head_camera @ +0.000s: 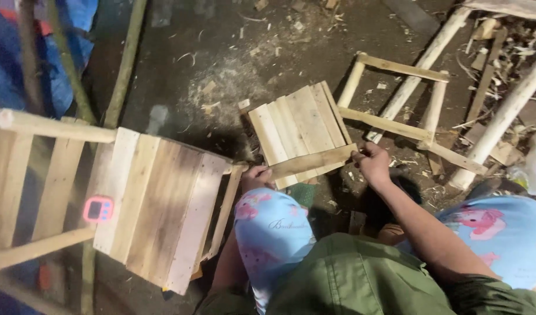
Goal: Assembling a small wooden structure by nailing boards together using a hammer.
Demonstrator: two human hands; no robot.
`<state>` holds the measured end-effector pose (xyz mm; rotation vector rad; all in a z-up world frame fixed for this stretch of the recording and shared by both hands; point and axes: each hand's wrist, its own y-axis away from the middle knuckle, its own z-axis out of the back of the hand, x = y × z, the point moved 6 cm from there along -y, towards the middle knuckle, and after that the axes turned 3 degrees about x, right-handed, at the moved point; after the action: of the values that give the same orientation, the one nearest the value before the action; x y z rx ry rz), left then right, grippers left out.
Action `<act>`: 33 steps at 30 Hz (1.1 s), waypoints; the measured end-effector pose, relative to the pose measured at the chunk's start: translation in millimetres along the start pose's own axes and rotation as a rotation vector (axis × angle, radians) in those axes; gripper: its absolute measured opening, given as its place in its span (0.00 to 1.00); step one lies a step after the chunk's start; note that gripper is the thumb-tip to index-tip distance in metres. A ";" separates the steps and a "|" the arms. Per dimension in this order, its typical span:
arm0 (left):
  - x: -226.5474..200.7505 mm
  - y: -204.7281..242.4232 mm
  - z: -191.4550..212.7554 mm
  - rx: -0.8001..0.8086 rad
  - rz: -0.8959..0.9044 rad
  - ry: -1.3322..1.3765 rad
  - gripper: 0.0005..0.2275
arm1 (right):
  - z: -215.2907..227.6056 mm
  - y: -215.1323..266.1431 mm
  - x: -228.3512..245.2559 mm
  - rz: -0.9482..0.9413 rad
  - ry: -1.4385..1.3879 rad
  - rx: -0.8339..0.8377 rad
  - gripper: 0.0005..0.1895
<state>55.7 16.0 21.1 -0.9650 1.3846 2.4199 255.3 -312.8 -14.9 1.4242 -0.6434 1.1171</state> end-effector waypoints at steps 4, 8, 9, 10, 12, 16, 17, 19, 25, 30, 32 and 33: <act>-0.5 2.2 2.2 -0.070 0.032 0.119 0.13 | -1.9 -7.1 1.6 0.031 0.033 0.022 0.11; 11.9 -11.6 4.9 -0.015 -0.070 -0.047 0.17 | -6.2 -15.3 -6.7 0.065 0.081 0.032 0.13; 14.7 -13.3 5.9 -0.016 -0.068 -0.047 0.17 | -5.3 -14.7 -3.8 0.064 0.082 0.033 0.13; 15.6 -15.0 7.9 -0.033 -0.096 -0.097 0.19 | -4.8 -14.0 -0.9 0.066 0.105 0.034 0.13; 22.8 -17.7 10.5 -0.053 -0.119 -0.146 0.22 | -6.2 -10.5 3.9 0.066 0.129 0.039 0.13; 30.5 -24.6 10.6 -0.033 -0.174 -0.043 0.23 | -7.9 -10.4 3.7 0.110 0.162 0.006 0.10; 33.4 -23.9 10.2 -0.012 -0.187 0.064 0.23 | -7.4 -10.6 -0.3 0.131 0.201 -0.010 0.10; 31.4 -23.3 11.8 -0.014 -0.175 0.051 0.22 | -6.8 -8.9 -0.6 0.152 0.229 -0.022 0.11; 19.7 -15.3 10.2 -0.092 -0.134 0.017 0.18 | -4.2 -9.8 -0.3 0.171 0.228 -0.041 0.11; 14.2 -7.4 3.9 -0.103 -0.077 0.072 0.14 | -6.6 -13.8 -8.0 0.159 0.206 -0.061 0.10; 9.3 -4.3 5.5 -0.074 -0.123 0.077 0.17 | -7.2 -15.7 -10.8 0.155 0.188 -0.056 0.07; 13.4 -8.8 5.5 -0.077 -0.123 0.079 0.17 | -6.4 -16.5 -10.4 0.157 0.188 -0.054 0.07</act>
<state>47.1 23.3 8.6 -1.1405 1.2254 2.3825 264.1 -305.7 -32.0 1.2215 -0.6540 1.3296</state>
